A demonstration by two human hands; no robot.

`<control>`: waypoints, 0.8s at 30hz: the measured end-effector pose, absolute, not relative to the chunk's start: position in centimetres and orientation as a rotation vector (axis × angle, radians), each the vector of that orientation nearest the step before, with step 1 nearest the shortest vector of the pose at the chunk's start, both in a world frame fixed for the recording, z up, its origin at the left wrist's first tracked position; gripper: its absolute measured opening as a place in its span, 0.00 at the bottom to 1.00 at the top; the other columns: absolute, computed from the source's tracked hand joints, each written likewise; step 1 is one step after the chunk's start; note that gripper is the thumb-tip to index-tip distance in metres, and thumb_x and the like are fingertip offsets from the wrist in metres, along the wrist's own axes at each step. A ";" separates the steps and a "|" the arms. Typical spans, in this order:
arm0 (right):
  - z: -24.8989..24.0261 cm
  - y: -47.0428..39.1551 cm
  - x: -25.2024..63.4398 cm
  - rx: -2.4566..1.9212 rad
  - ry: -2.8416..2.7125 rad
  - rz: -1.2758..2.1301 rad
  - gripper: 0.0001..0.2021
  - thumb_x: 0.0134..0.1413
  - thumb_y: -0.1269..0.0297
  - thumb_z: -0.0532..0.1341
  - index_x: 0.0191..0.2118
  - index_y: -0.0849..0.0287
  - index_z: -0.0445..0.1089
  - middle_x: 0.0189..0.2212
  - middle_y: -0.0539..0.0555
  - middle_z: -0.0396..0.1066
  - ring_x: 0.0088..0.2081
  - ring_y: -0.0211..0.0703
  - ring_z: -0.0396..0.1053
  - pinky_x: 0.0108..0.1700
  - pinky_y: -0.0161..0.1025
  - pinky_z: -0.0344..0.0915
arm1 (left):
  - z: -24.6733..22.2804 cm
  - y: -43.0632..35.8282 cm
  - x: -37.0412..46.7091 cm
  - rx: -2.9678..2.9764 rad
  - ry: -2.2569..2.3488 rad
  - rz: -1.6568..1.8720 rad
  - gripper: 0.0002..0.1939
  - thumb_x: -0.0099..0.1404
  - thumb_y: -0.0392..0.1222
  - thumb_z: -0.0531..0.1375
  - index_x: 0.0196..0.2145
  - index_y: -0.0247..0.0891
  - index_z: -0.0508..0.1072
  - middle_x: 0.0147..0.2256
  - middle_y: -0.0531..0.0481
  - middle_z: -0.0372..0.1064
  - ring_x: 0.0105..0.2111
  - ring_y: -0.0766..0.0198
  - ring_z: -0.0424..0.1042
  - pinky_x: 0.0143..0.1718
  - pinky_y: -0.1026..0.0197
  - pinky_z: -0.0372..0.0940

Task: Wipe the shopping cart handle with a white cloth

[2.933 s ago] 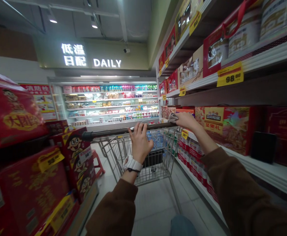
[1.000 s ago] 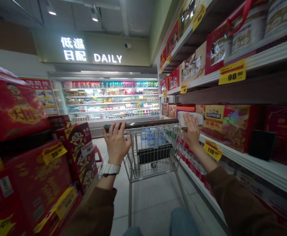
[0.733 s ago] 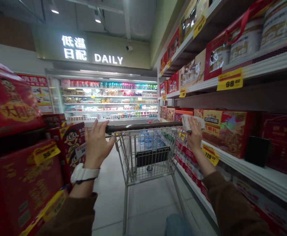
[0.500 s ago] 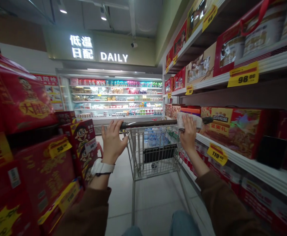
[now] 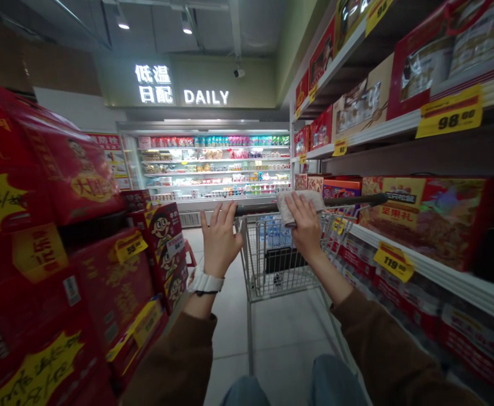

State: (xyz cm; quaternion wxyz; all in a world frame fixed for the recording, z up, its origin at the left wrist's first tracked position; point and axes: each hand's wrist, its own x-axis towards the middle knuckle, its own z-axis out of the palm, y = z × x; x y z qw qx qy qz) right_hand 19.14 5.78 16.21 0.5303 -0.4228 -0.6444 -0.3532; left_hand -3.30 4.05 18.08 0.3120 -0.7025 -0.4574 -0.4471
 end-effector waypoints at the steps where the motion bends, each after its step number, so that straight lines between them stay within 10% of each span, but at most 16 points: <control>1: 16.1 5.9 18.7 -1.034 -1.480 -0.823 0.40 0.50 0.84 0.48 0.69 0.53 0.53 0.68 0.51 0.56 0.70 0.47 0.49 0.71 0.56 0.48 | 18.1 4.1 -3.1 -1.859 -1.208 -1.188 0.37 0.56 0.32 0.53 0.65 0.39 0.59 0.65 0.45 0.60 0.67 0.52 0.54 0.71 0.39 0.30; 24: 15.2 6.9 12.8 -0.993 -1.608 -0.986 0.33 0.61 0.81 0.47 0.69 0.51 0.53 0.69 0.51 0.52 0.71 0.44 0.46 0.71 0.51 0.46 | 18.3 3.7 -4.7 -1.889 -1.233 -1.150 0.37 0.56 0.31 0.52 0.65 0.40 0.59 0.64 0.47 0.61 0.64 0.52 0.57 0.69 0.40 0.20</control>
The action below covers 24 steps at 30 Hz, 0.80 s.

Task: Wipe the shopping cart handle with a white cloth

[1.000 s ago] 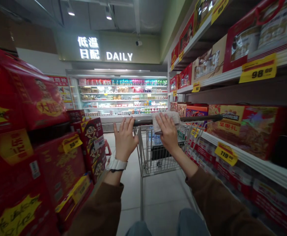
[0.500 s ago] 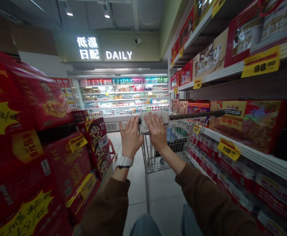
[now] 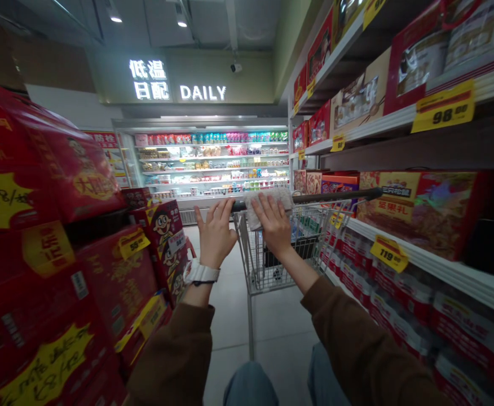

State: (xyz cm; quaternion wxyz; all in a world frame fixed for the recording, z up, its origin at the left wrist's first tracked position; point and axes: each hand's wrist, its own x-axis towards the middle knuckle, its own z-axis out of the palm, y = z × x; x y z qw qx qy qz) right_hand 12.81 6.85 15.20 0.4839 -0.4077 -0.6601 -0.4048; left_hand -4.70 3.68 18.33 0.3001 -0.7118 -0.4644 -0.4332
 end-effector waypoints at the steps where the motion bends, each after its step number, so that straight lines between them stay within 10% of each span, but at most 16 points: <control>1: 15.0 7.0 14.3 -0.998 -1.572 -1.001 0.34 0.61 0.82 0.46 0.70 0.51 0.52 0.68 0.51 0.53 0.70 0.44 0.46 0.71 0.51 0.46 | 18.5 3.6 -5.0 -1.891 -1.233 -1.147 0.37 0.57 0.32 0.52 0.65 0.41 0.59 0.64 0.47 0.61 0.64 0.52 0.57 0.69 0.40 0.19; 10: 14.4 7.9 17.6 -1.031 -1.461 -0.982 0.35 0.60 0.80 0.46 0.71 0.54 0.47 0.70 0.52 0.51 0.71 0.46 0.42 0.71 0.54 0.46 | 17.8 3.6 -0.2 -1.968 -1.156 -1.073 0.38 0.59 0.38 0.54 0.68 0.37 0.54 0.69 0.46 0.50 0.70 0.52 0.43 0.70 0.40 0.21; 24: 14.9 8.1 23.0 -1.208 -1.336 -0.806 0.37 0.54 0.81 0.47 0.71 0.57 0.49 0.70 0.55 0.49 0.72 0.50 0.42 0.71 0.59 0.43 | 16.6 4.8 3.0 -1.913 -1.148 -1.235 0.38 0.59 0.33 0.52 0.68 0.38 0.53 0.67 0.45 0.55 0.68 0.53 0.51 0.70 0.39 0.26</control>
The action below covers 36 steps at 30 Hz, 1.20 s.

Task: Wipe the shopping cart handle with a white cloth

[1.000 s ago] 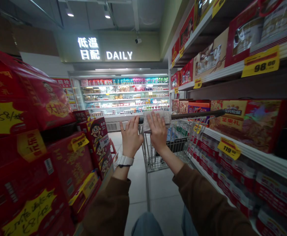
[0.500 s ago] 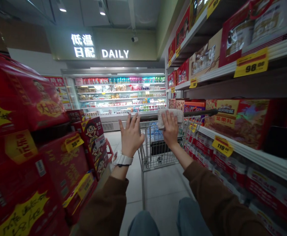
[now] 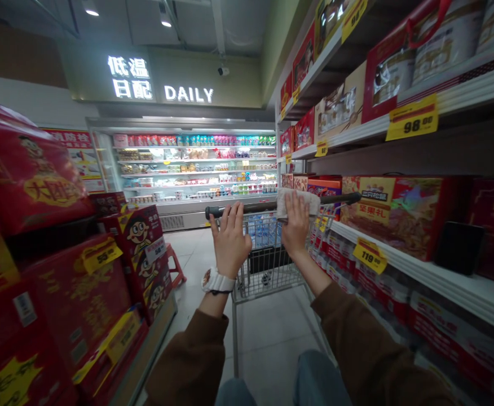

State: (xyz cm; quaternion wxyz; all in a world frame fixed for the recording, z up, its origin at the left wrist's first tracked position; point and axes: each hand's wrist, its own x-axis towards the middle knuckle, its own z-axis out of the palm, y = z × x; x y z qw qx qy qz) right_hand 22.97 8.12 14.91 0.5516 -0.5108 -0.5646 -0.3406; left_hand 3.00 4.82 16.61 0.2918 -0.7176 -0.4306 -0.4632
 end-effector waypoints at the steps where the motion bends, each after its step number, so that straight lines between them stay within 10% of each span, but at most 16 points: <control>1: 14.9 8.1 22.6 -1.191 -1.385 -0.821 0.37 0.55 0.81 0.47 0.71 0.56 0.50 0.70 0.54 0.50 0.71 0.49 0.42 0.71 0.58 0.43 | 16.6 4.9 3.1 -1.905 -1.149 -1.249 0.38 0.60 0.33 0.52 0.68 0.39 0.53 0.67 0.45 0.55 0.68 0.53 0.51 0.70 0.38 0.25; 19: 15.3 7.3 41.2 -1.238 -1.502 -0.944 0.38 0.49 0.79 0.49 0.68 0.57 0.55 0.69 0.56 0.54 0.70 0.46 0.48 0.70 0.54 0.47 | 16.3 6.8 1.4 -1.832 -1.069 -1.327 0.36 0.62 0.35 0.53 0.67 0.44 0.55 0.65 0.46 0.60 0.66 0.52 0.56 0.70 0.41 0.28; 36: 18.3 6.4 39.1 -1.240 -1.581 -0.853 0.34 0.48 0.79 0.51 0.63 0.57 0.65 0.62 0.54 0.65 0.65 0.46 0.60 0.69 0.52 0.51 | 17.3 5.9 0.0 -1.867 -1.109 -1.376 0.30 0.62 0.40 0.55 0.63 0.45 0.62 0.63 0.46 0.61 0.66 0.50 0.55 0.70 0.42 0.36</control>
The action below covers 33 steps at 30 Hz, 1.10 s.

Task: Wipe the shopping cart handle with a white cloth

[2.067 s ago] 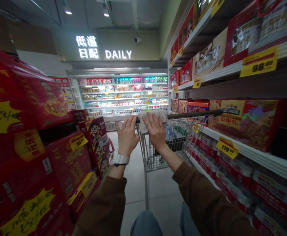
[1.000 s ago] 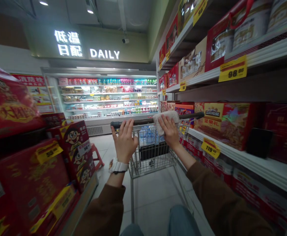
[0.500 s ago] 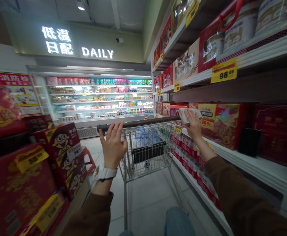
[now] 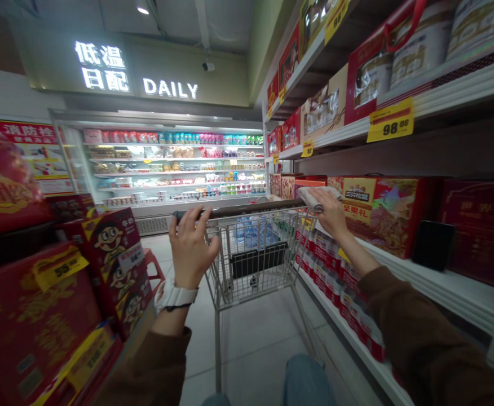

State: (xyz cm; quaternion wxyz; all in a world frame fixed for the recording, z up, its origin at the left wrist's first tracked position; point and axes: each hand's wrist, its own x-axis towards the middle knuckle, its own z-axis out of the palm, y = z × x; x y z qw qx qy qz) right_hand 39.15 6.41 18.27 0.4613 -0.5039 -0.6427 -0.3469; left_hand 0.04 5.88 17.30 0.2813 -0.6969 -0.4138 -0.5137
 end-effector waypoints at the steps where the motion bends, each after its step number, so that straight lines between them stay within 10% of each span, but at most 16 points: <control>1: 18.2 6.6 40.3 -1.268 -1.535 -0.844 0.34 0.48 0.79 0.51 0.62 0.58 0.66 0.62 0.55 0.66 0.65 0.47 0.60 0.69 0.53 0.51 | 17.5 5.8 -0.6 -1.833 -1.139 -1.395 0.30 0.62 0.41 0.56 0.62 0.45 0.63 0.64 0.46 0.61 0.66 0.49 0.54 0.70 0.41 0.36; 10: 18.4 9.3 42.5 -1.321 -1.459 -0.713 0.36 0.42 0.80 0.51 0.62 0.61 0.67 0.62 0.57 0.65 0.66 0.49 0.58 0.69 0.55 0.50 | 18.6 5.9 -1.4 -2.014 -1.093 -1.479 0.30 0.58 0.40 0.56 0.60 0.42 0.64 0.58 0.44 0.63 0.60 0.51 0.62 0.64 0.50 0.57; 33: 19.2 8.1 25.0 -1.017 -1.885 -0.679 0.43 0.42 0.85 0.50 0.67 0.54 0.58 0.68 0.48 0.55 0.69 0.43 0.51 0.71 0.50 0.47 | 19.7 5.9 3.5 -2.120 -1.071 -1.314 0.33 0.58 0.38 0.57 0.61 0.31 0.62 0.59 0.37 0.64 0.61 0.47 0.60 0.66 0.44 0.54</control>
